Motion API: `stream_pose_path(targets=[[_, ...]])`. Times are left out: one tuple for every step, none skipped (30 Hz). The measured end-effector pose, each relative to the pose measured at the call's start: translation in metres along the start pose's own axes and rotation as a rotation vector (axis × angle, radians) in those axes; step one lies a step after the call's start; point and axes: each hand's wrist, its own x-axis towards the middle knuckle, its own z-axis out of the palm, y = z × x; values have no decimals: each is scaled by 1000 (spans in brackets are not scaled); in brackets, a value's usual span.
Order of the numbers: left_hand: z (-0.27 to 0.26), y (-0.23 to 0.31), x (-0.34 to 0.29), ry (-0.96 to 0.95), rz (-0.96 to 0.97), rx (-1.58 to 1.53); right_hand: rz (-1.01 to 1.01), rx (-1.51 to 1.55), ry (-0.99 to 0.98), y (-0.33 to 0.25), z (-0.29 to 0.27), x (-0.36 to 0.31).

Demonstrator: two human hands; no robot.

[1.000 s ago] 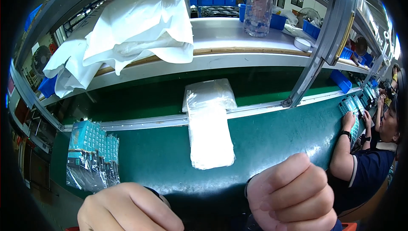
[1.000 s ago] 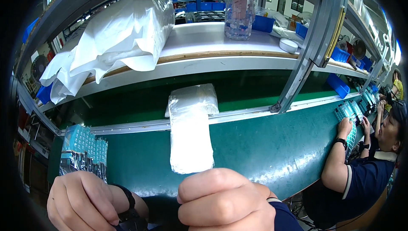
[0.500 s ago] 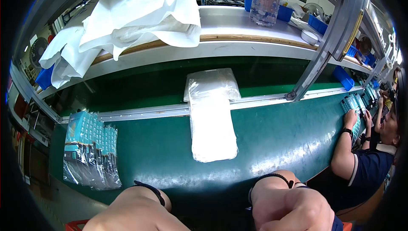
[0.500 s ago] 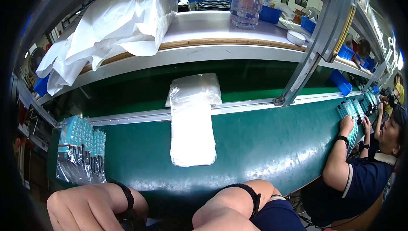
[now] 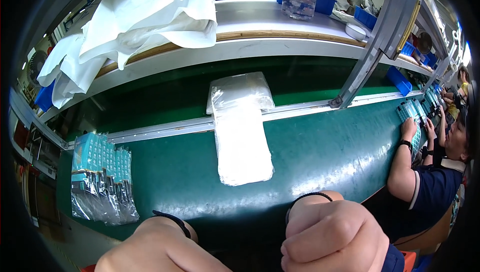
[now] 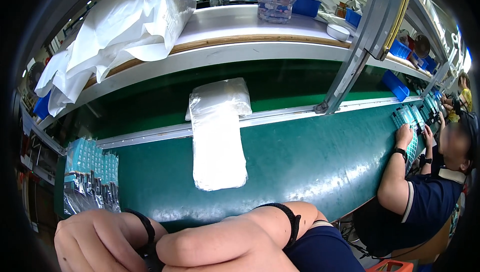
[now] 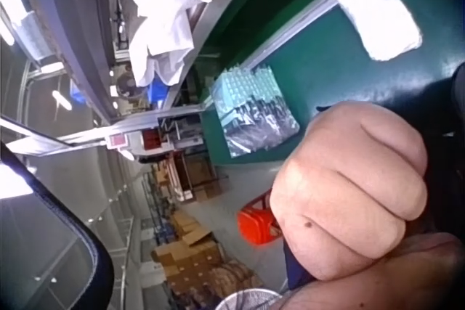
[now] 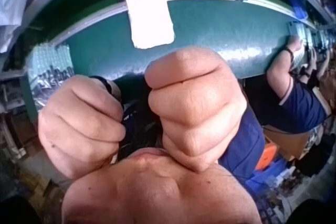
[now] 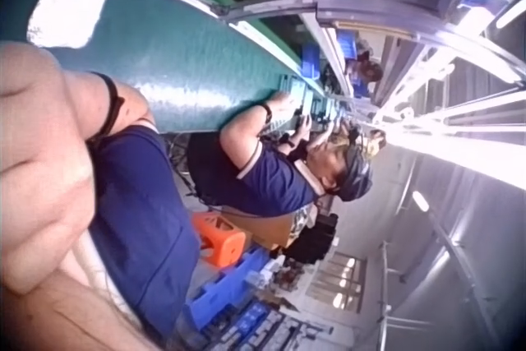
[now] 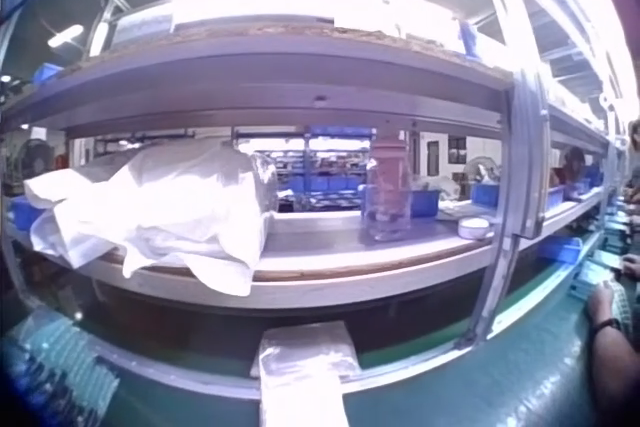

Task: Organizing small green product boxes and placing them into a larger plastic bag on an assembly line.

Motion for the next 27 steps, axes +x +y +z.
stream_pose_path(targets=[[-3,-1,-1,-1,-21,13,5,5,5,0,-2,-5],[-1,1,0,-12,-33,13,3,-7,9,11,7,5],[0,2,1,-20,-47,17,1,-16,12,10,9,5],[0,4,1,-27,-61,23,1,-20,15,2,6,-1],[-1,7,2,-35,-75,42,-5,-14,18,7,11,2],[-1,10,2,-40,-90,63,-10,-4,20,3,6,-1],[-2,14,1,-43,-105,87,-15,8,21,0,-5,-4],[-1,9,10,-82,-94,43,-31,-59,23,-18,-25,-4],[-2,10,12,-93,-108,63,-41,-53,29,-30,-38,-15],[-18,-19,10,-117,-88,-50,-22,-171,33,-44,-59,-35],[-17,-5,10,-160,-135,18,-38,-122,35,-63,-64,-47],[-15,7,11,-201,-184,80,-51,-80,36,-81,-70,-59],[-18,16,6,-179,-186,111,-51,-46,25,-91,-72,-70],[-15,17,4,-155,-222,182,-51,-6,35,-93,-80,-80],[-13,20,2,-129,-259,257,-50,40,45,-91,-87,-92],[-44,12,20,-474,-151,70,-58,-40,25,-90,-72,-69],[-42,5,19,-483,-142,47,-58,-69,29,-53,-53,-36],[-36,-1,15,-291,-182,389,-53,-93,33,-13,-34,-4],[-36,6,-4,-42,-281,829,-28,10,35,23,-10,1],[-36,-4,-5,15,-302,906,-16,-7,30,20,-11,0],[-36,-12,-4,74,-326,982,14,-35,151,27,-5,1],[-32,-7,2,136,-554,991,133,-75,102,28,-9,5],[-27,-8,1,239,-613,925,248,-97,57,26,-13,10],[-27,-5,5,200,-710,931,247,-97,95,30,-11,11],[-29,-2,11,158,-806,931,247,-102,133,35,-8,11],[-32,-3,5,157,-871,898,308,-157,128,40,-2,11],[-36,-4,1,167,-888,895,367,-216,122,43,3,11]])
